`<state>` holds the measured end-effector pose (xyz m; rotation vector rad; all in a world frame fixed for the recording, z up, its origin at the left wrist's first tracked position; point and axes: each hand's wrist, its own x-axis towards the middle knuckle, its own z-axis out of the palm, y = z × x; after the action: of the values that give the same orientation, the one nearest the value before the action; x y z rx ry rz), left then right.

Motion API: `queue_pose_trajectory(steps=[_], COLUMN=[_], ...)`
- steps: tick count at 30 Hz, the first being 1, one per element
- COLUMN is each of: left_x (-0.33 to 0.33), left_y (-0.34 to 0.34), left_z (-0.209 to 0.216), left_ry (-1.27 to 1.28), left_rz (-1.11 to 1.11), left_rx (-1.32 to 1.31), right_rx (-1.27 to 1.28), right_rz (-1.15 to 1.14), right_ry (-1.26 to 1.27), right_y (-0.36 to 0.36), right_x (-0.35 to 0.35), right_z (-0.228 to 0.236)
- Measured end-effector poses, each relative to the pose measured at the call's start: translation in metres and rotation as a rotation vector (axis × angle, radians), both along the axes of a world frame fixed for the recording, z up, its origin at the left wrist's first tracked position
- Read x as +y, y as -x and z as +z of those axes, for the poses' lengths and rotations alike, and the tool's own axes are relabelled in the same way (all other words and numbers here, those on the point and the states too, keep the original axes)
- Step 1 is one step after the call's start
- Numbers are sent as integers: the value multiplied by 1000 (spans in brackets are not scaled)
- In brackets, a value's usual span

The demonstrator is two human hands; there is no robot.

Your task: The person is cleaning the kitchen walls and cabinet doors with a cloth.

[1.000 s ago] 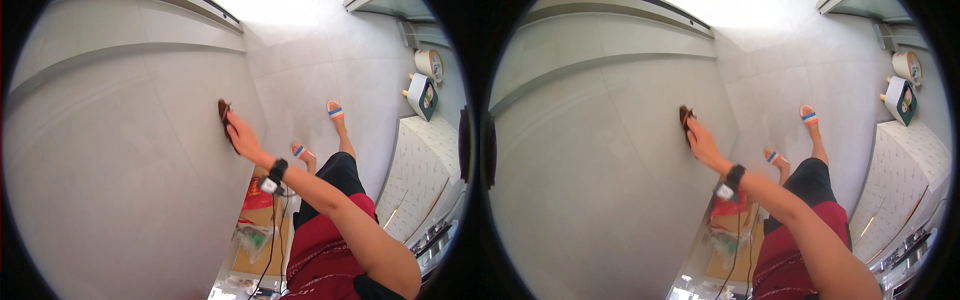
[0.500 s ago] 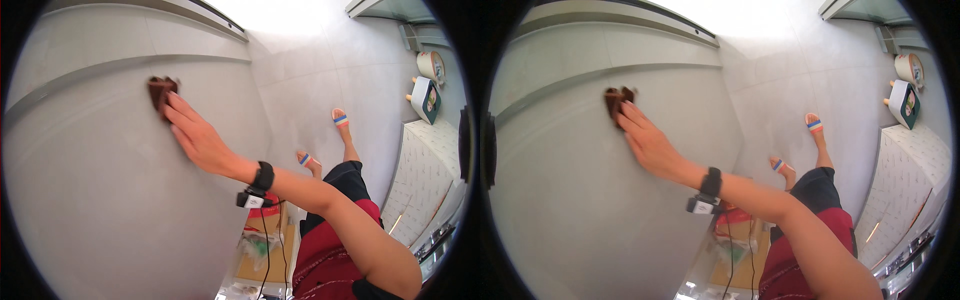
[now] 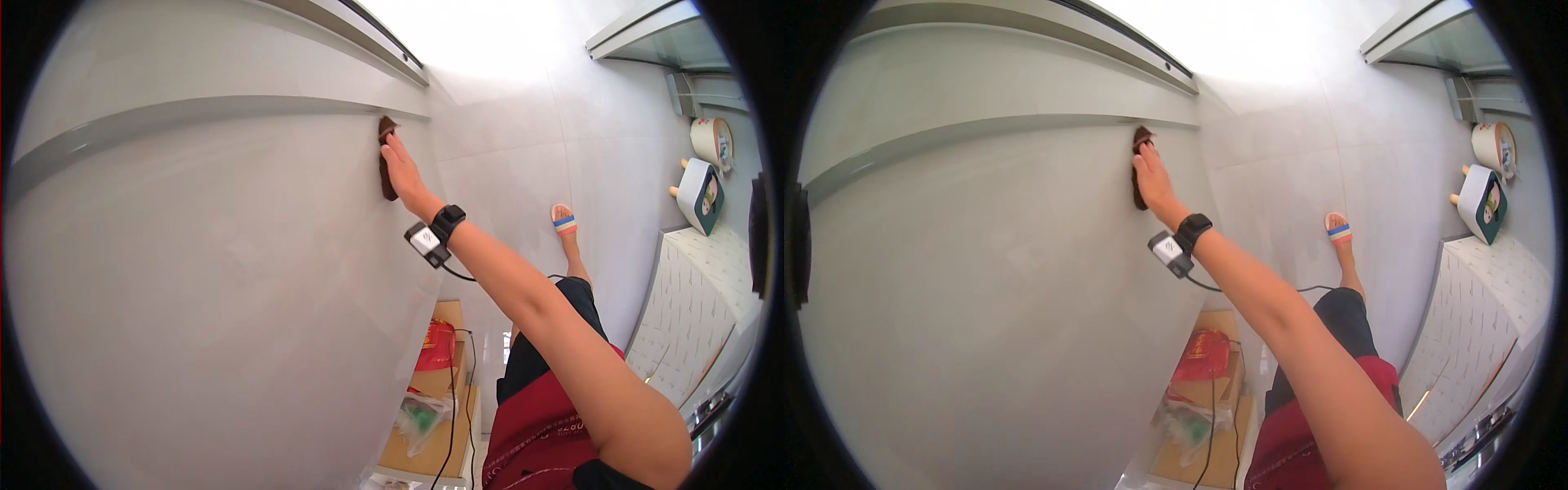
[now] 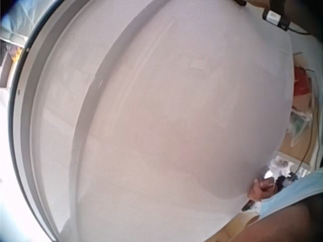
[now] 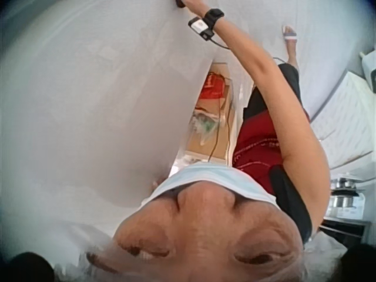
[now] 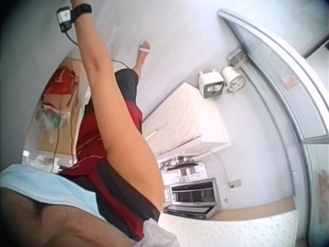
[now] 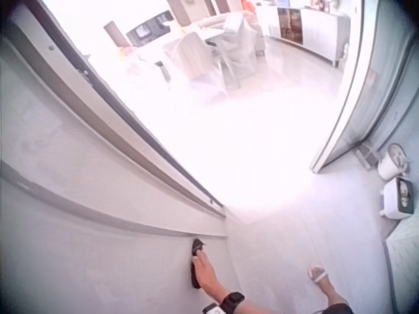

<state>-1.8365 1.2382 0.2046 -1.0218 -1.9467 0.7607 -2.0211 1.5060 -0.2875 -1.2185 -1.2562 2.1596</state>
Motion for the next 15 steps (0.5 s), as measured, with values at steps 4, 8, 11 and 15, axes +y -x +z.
queue_pose_trajectory(steps=[4,8,11,15], left_x=[-35,-35,-58,-58], left_y=[7,-23,-39,-38], left_z=[8,28,23,-8], left_ry=[19,189,188,-27], left_rz=[-232,71,163,-152], left_rx=[-51,-329,-546,-525], right_rx=[209,409,567,869], right_rz=[3,-14,13,138], right_ry=[-232,-466,-583,-849], right_y=[25,20,5,-41], right_x=[3,-3,-12,-54], right_z=[118,241,343,471])
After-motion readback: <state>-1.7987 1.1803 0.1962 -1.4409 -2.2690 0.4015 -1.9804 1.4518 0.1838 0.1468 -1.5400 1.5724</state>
